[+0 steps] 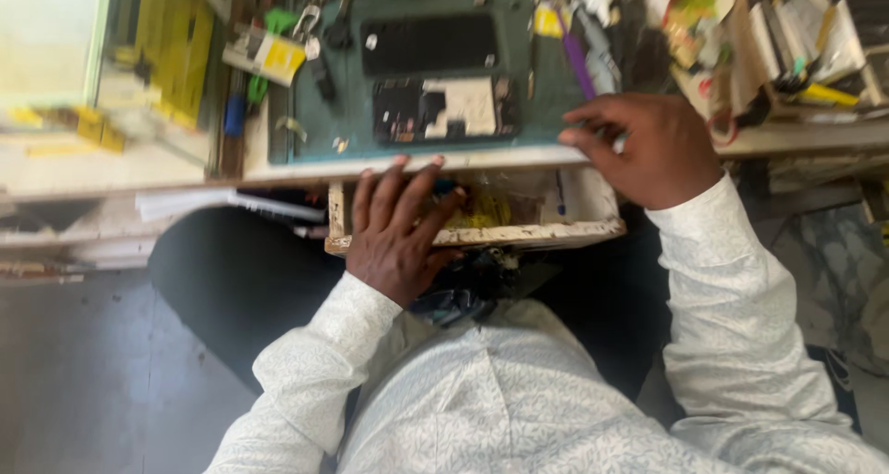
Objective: The person uses a metal prying tool to open a black smartphone case, then removes the back cover to expose the internal components. They handle the phone and its parts on a cluttered workbench, placing the back cover aside and briefly opening a drawer.
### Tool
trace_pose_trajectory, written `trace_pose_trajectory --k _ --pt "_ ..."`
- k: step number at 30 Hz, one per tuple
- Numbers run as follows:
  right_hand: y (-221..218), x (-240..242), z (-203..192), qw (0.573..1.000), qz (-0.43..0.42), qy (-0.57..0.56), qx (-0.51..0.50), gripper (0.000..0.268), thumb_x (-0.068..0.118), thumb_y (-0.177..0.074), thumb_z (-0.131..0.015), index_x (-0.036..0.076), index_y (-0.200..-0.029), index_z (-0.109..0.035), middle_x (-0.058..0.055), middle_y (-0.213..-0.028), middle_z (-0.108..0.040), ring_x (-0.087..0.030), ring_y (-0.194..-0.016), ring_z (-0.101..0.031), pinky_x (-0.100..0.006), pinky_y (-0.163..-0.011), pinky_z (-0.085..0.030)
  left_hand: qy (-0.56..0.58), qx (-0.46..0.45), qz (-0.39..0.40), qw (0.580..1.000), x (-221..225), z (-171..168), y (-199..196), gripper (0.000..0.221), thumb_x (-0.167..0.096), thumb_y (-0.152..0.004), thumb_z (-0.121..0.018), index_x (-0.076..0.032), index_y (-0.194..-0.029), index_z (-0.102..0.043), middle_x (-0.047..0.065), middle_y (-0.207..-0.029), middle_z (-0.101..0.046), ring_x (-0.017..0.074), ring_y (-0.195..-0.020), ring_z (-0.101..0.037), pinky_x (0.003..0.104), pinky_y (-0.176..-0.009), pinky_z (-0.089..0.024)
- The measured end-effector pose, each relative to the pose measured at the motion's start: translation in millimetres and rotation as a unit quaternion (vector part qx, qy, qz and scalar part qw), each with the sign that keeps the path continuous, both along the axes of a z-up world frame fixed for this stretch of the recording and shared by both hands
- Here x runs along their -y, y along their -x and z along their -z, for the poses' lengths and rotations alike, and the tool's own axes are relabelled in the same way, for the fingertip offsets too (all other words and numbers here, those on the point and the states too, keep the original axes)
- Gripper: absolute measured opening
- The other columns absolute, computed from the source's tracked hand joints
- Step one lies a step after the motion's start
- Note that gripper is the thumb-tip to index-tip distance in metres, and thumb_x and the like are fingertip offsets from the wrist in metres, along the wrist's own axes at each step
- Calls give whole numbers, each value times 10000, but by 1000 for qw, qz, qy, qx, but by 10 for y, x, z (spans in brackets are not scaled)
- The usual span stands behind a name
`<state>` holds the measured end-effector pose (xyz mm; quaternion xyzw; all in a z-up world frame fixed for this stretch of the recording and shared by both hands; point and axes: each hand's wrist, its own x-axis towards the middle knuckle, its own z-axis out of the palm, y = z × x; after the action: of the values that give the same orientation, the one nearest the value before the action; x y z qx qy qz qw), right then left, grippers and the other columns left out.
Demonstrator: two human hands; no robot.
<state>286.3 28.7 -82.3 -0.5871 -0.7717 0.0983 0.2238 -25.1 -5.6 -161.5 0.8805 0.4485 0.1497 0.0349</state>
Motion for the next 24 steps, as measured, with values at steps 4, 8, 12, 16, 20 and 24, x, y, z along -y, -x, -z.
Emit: trace_pose_trajectory --k 4,8,12,16,20,24 --pt "-290 -232 -91 997 44 -51 -49 226 289 -1001 -780 87 -1103 -784 -95 -928 -775 -177 -702 -723 -324 -618 -546 -67 7 -82 994 -220 3 -149 1011 -559 -695 -853 -321 -1577 -419 47 -1704 -88 395 -1558 -30 669 -1216 23" --pt "-574 -375 -192 990 79 -98 -68 159 191 -1031 -772 63 -1124 -778 -111 -964 -770 -178 -768 -733 -299 -649 -551 15 42 -79 996 -379 -238 -161 1135 -603 -606 -871 -231 -1546 -357 151 -1636 -131 454 -1484 -26 725 -1106 119" --pt "-804 -445 -306 982 144 -84 -88 116 128 -1069 -736 45 -1145 -763 -111 -951 -768 -179 -749 -736 -293 -648 -552 -62 135 29 989 -684 -626 24 905 -596 -706 -862 -141 -1421 -547 136 -1587 -379 386 -1517 -213 651 -1188 -16" --pt "-910 -528 -407 984 141 -105 -17 128 109 -1080 -719 28 -1171 -759 -125 -977 -759 -190 -771 -736 -304 -654 -556 -117 96 62 987 -1246 -1021 222 451 -408 -821 -852 -142 -1169 -745 108 -1396 -648 309 -1390 -518 533 -1193 -307" --pt "-878 -596 -384 986 150 -68 20 137 141 -1025 -740 83 -1144 -772 -117 -884 -752 -220 -677 -708 -348 -619 -538 -114 117 55 985 -1512 -1199 335 276 -291 -898 -834 -112 -1100 -776 77 -1145 -769 262 -1083 -717 415 -1007 -515" --pt "-624 -836 -192 996 74 -44 17 160 181 -969 -757 122 -1117 -759 -106 -953 -758 -237 -725 -720 -368 -639 -553 -104 130 104 981 -1605 -1095 292 227 -295 -875 -839 -121 -1011 -787 57 -1042 -779 237 -956 -735 395 -882 -533"
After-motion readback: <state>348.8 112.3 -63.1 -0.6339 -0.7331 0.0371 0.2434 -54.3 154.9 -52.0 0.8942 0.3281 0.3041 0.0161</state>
